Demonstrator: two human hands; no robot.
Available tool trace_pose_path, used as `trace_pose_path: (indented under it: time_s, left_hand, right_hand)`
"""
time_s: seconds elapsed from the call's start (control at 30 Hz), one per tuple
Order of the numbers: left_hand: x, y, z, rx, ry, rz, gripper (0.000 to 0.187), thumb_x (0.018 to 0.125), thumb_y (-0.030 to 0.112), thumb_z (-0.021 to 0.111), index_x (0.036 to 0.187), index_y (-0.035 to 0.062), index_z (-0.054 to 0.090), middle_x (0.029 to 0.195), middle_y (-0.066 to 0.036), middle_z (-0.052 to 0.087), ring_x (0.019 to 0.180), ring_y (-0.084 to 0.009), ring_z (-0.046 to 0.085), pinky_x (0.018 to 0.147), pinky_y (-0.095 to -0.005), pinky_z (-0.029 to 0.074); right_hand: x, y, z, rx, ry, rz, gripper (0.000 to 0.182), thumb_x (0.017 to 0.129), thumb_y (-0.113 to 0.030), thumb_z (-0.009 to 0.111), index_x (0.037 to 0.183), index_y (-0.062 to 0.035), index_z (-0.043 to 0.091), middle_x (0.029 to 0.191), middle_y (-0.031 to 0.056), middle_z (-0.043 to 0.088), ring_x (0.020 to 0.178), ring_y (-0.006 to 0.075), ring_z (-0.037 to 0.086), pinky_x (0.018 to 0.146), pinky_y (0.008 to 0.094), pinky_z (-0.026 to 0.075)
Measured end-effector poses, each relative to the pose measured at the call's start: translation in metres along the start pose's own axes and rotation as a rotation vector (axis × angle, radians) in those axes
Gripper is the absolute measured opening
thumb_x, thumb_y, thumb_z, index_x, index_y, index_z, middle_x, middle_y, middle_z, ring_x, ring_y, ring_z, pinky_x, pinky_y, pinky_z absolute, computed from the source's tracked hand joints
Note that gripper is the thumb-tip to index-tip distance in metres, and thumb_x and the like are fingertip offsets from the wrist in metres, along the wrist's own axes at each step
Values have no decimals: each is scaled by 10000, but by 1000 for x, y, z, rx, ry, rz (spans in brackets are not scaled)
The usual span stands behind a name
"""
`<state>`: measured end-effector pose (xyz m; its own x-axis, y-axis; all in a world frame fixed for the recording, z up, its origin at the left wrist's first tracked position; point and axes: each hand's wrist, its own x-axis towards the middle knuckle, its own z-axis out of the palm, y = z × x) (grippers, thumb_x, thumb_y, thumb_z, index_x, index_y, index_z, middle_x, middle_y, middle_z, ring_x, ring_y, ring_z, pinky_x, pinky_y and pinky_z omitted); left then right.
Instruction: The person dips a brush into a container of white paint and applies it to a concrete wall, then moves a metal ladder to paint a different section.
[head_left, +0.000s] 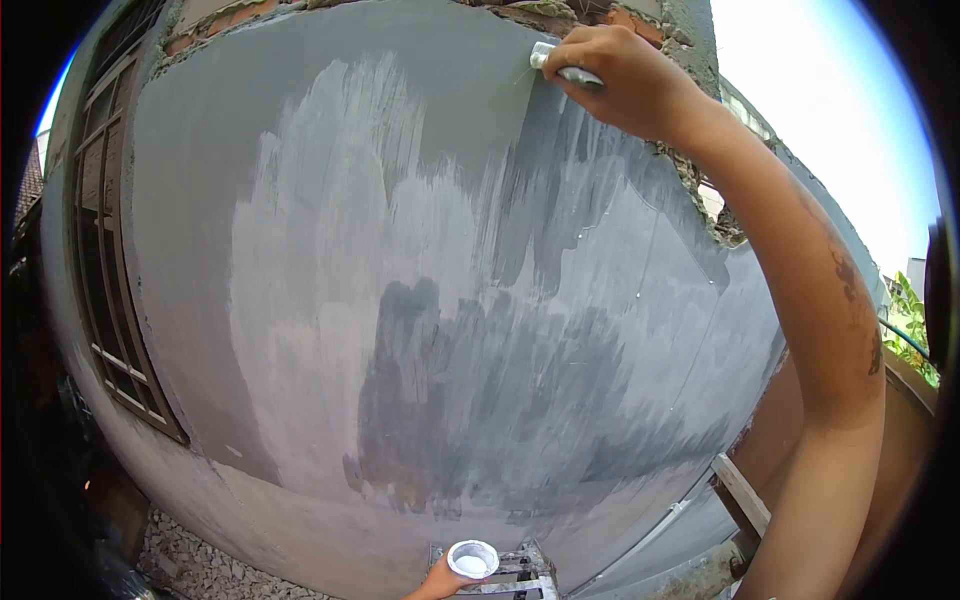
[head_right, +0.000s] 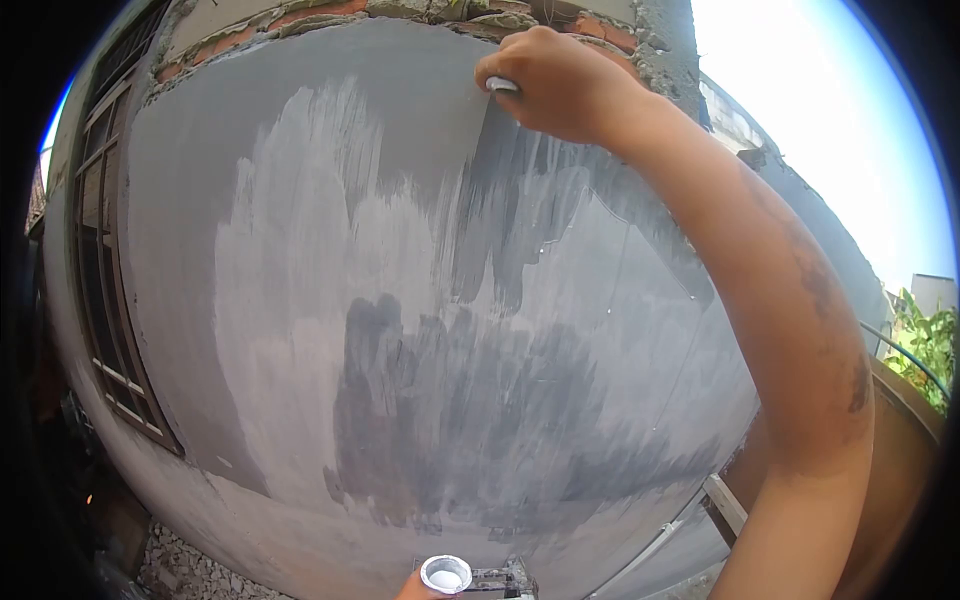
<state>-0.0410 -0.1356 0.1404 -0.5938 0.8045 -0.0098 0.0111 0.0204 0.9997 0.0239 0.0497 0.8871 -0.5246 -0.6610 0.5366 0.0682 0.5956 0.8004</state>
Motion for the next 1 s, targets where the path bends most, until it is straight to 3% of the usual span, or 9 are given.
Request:
trace_pose_path:
  time_s: [0.27,0.4,0.47,0.5,0.57,0.63,0.83,0.9,1.0]
  left_hand:
    - [6,2,1,-21,6,18,827,673,204,943,1370,5,545,1321,-118,641,1202,-228,605,1042,-395,497]
    - [5,1,3,-34,11,13,829,664,197,947,1364,0,549,1313,-119,644,1198,-226,605,1041,-391,497]
    - [3,0,1,-32,13,8,830,659,194,949,1361,-2,551,1309,-119,645,1196,-224,606,1041,-390,497]
    - [4,0,0,-32,16,8,830,657,192,949,1360,-4,552,1306,-119,646,1195,-224,606,1041,-389,497]
    - [3,-1,-1,-36,21,3,831,653,189,951,1357,-6,554,1302,-120,647,1193,-222,606,1041,-387,498]
    - [0,-4,-1,-44,26,-5,832,648,185,953,1354,-8,556,1298,-120,649,1191,-221,606,1040,-385,498]
    - [-3,-11,-1,-70,43,-22,835,635,175,958,1345,-15,562,1285,-121,653,1185,-217,607,1039,-380,498]
    - [-7,-14,-1,-78,42,-29,836,630,172,960,1342,-18,563,1281,-122,655,1183,-215,608,1039,-378,498]
    - [-2,-14,-4,-85,46,-20,838,624,167,962,1338,-21,566,1275,-122,657,1180,-213,608,1039,-376,499]
  right_hand:
    - [-78,-193,26,312,-594,-116,44,845,-47,652,856,-4,656,912,159,648,898,339,710,708,441,607]
    - [-51,-154,22,787,-411,133,145,887,-89,631,949,-14,738,879,184,723,799,365,711,779,444,568]
    - [-21,-99,12,733,-348,370,185,852,-138,676,970,-26,763,863,182,735,791,332,708,789,388,565]
    - [-6,-70,2,583,-306,428,145,876,-135,741,979,-38,773,878,105,753,829,174,722,779,315,580]
    - [12,-4,2,505,-50,424,135,900,-111,743,1023,-57,761,956,94,744,847,197,720,816,298,591]
    - [35,34,-27,620,171,382,94,839,-64,733,882,17,751,726,77,713,635,98,594,596,291,489]
    - [44,37,-41,282,182,370,75,840,-47,714,829,23,738,796,90,736,668,109,611,622,306,502]
    - [33,26,-10,95,166,-190,81,841,-26,697,796,34,726,772,83,728,649,110,615,611,289,498]
    - [-9,-58,11,82,-152,-104,184,823,-2,696,1000,-46,721,982,151,695,928,321,713,783,434,606]
